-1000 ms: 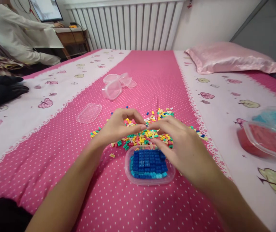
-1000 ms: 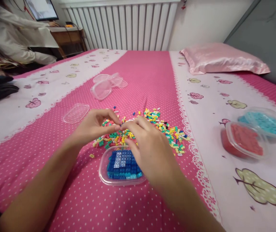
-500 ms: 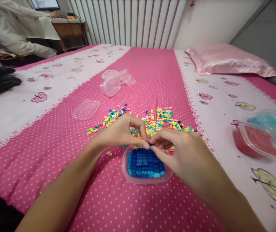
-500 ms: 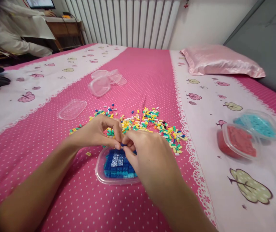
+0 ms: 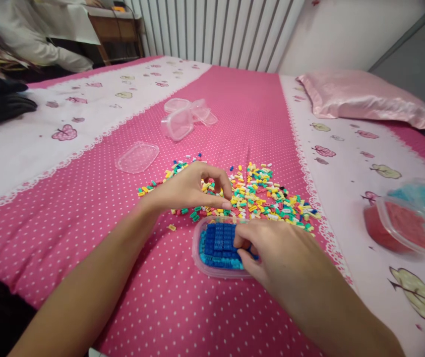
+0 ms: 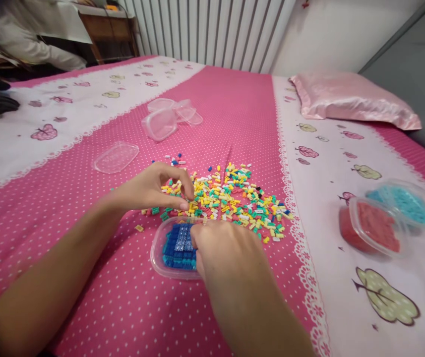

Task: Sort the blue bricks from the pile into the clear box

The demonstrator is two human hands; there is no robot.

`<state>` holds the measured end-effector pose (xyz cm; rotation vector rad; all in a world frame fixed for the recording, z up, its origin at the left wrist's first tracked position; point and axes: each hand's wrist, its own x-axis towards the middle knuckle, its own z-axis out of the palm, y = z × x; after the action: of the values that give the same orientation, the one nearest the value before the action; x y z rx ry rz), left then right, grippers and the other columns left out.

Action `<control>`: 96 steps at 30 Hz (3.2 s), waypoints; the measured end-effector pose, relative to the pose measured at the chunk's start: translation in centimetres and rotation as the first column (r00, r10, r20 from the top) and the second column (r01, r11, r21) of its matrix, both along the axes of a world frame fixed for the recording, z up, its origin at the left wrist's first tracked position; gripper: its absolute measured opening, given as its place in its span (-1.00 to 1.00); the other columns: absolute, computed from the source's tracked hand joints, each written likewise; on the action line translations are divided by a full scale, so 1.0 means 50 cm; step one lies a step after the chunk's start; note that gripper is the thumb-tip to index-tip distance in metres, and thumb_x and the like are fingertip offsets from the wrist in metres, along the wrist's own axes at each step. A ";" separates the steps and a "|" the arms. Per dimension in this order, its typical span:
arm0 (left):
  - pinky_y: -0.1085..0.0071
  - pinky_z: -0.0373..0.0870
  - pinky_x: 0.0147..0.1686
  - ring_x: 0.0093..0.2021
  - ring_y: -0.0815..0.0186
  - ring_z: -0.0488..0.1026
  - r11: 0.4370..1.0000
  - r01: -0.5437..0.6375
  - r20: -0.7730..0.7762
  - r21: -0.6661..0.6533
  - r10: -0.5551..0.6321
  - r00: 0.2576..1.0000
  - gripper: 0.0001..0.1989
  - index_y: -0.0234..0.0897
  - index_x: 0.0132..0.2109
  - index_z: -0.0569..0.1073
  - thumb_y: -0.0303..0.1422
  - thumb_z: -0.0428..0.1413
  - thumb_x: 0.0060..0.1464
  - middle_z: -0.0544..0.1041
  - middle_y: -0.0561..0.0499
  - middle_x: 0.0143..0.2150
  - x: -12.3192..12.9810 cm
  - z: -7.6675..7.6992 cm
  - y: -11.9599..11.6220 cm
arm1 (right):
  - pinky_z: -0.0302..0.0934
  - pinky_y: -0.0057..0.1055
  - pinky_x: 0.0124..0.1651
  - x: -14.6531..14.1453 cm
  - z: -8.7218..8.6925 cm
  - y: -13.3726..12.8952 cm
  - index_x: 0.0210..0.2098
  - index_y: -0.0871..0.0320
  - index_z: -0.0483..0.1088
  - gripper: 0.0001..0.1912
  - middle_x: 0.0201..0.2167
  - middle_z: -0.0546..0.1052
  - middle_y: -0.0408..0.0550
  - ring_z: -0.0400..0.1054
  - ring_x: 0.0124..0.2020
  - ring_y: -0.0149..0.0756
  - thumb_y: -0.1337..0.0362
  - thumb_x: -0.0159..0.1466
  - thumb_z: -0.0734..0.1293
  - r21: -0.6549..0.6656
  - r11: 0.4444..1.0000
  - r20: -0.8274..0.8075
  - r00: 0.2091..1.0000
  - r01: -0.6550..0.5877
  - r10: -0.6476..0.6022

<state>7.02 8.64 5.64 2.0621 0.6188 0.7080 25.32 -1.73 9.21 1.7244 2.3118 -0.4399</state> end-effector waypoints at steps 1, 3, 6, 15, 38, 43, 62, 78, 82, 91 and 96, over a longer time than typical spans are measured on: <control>0.45 0.39 -0.24 -0.31 0.38 0.50 1.000 0.005 -0.003 0.007 -0.005 1.000 -0.79 -0.30 -0.30 0.58 -0.25 0.36 -0.01 0.62 0.01 -0.34 -0.001 0.000 0.000 | -0.06 -0.41 -0.46 -0.002 -0.001 0.000 -0.41 0.07 0.51 -0.83 -0.40 0.63 -0.12 0.48 -0.35 -0.26 0.46 0.16 0.34 0.003 1.000 0.013 1.000 -0.010 0.010; 0.46 0.38 -0.23 -0.30 0.38 0.50 1.000 0.006 -0.011 0.018 -0.006 1.000 -0.79 -0.29 -0.29 0.58 -0.25 0.35 0.00 0.62 0.01 -0.33 -0.002 -0.001 -0.001 | -0.10 -0.40 -0.48 -0.005 -0.004 -0.001 -0.41 0.06 0.50 -0.84 -0.43 0.62 -0.14 0.45 -0.41 -0.29 0.46 0.15 0.35 0.018 1.000 0.037 0.999 -0.011 0.010; 0.47 0.37 -0.24 -0.30 0.38 0.50 0.999 0.006 -0.010 0.031 -0.006 1.000 -0.80 -0.29 -0.29 0.59 -0.25 0.35 0.00 0.62 0.02 -0.33 -0.003 -0.002 -0.001 | -0.13 -0.40 -0.50 -0.005 -0.008 -0.003 -0.43 0.05 0.48 -0.84 -0.45 0.60 -0.15 0.42 -0.44 -0.30 0.46 0.14 0.35 0.049 0.999 0.049 0.999 0.013 -0.015; 0.47 0.36 -0.24 -0.29 0.39 0.50 0.999 0.021 -0.018 0.040 -0.020 1.000 -0.77 -0.28 -0.27 0.59 -0.21 0.34 0.02 0.62 0.02 -0.32 -0.007 -0.005 0.001 | -0.18 -0.41 -0.55 -0.001 -0.017 -0.003 -0.52 0.08 0.41 -0.83 -0.52 0.58 -0.15 0.38 -0.54 -0.35 0.47 0.12 0.33 0.133 0.991 0.059 0.998 -0.032 0.024; 0.49 0.39 -0.23 -0.28 0.38 0.50 0.995 0.068 -0.048 0.076 -0.064 0.997 -0.77 -0.28 -0.25 0.59 -0.23 0.35 0.01 0.63 0.01 -0.29 -0.006 -0.002 0.001 | -0.01 -0.42 -0.45 0.017 -0.040 -0.011 -0.51 0.11 0.39 -0.82 -0.45 0.58 -0.15 0.42 -0.43 -0.32 0.46 0.17 0.33 0.268 0.954 -0.064 0.986 -0.135 0.157; 0.47 0.39 -0.23 -0.28 0.37 0.50 0.996 0.061 -0.050 0.059 -0.058 0.997 -0.74 -0.28 -0.25 0.59 -0.19 0.34 0.00 0.63 -0.01 -0.29 -0.005 -0.001 0.002 | -0.05 -0.44 -0.49 0.018 -0.035 -0.008 -0.48 0.10 0.41 -0.83 -0.48 0.55 -0.15 0.38 -0.49 -0.35 0.45 0.20 0.29 0.249 0.961 -0.072 0.987 -0.121 0.143; 0.47 0.40 -0.22 -0.28 0.37 0.50 0.996 0.065 -0.042 0.065 -0.063 0.997 -0.77 -0.29 -0.24 0.58 -0.23 0.34 0.02 0.62 -0.01 -0.29 -0.011 -0.001 0.003 | -0.04 -0.42 -0.47 0.030 -0.037 -0.008 -0.49 0.10 0.36 -0.84 -0.50 0.53 -0.16 0.34 -0.51 -0.37 0.46 0.16 0.29 0.233 0.969 -0.175 0.976 -0.083 0.126; 0.24 0.33 0.05 0.01 0.12 0.50 0.622 -0.474 -0.327 0.623 0.758 0.564 -0.68 -0.23 0.03 0.58 -0.46 0.04 0.20 0.60 -0.10 0.02 -0.075 -0.039 0.063 | 0.05 -0.42 -0.42 0.085 -0.037 0.038 -0.32 0.04 0.47 -0.91 -0.51 0.53 -0.22 0.41 -0.46 -0.33 0.38 0.26 0.36 0.228 0.967 -0.347 0.937 0.113 -0.028; 0.25 0.31 0.03 0.07 0.09 0.50 0.647 -0.395 -0.448 0.652 0.749 0.488 -0.52 -0.22 0.34 0.29 -0.41 -0.06 0.31 0.57 -0.16 0.10 -0.065 -0.073 0.078 | 0.04 -0.44 -0.42 0.074 -0.043 0.044 -0.30 0.06 0.49 -0.88 -0.49 0.54 -0.21 0.41 -0.45 -0.34 0.41 0.25 0.35 0.189 0.974 -0.378 0.925 0.127 -0.047; 0.17 0.25 0.06 0.10 0.06 0.40 0.674 -0.355 -0.516 0.648 0.731 0.446 -0.77 -0.19 -0.06 0.59 -0.37 0.06 0.25 0.56 -0.11 0.06 -0.050 -0.086 0.106 | 0.04 -0.46 -0.44 0.078 -0.048 0.043 -0.29 0.07 0.50 -0.85 -0.49 0.55 -0.20 0.41 -0.47 -0.37 0.43 0.23 0.33 0.241 0.960 -0.427 0.904 0.144 -0.028; 0.16 0.23 0.01 0.09 0.03 0.37 0.606 -0.408 -0.486 0.683 0.794 0.367 -0.78 -0.21 -0.10 0.61 -0.31 0.08 0.23 0.54 -0.16 0.02 -0.056 -0.081 0.103 | 0.04 -0.45 -0.42 0.078 -0.046 0.043 -0.29 0.07 0.49 -0.88 -0.48 0.54 -0.20 0.41 -0.45 -0.35 0.41 0.25 0.34 0.214 0.966 -0.422 0.906 0.145 -0.043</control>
<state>4.21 13.78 1.58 2.5450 2.0294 0.3241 29.24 0.42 6.90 2.0302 2.6760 -0.6196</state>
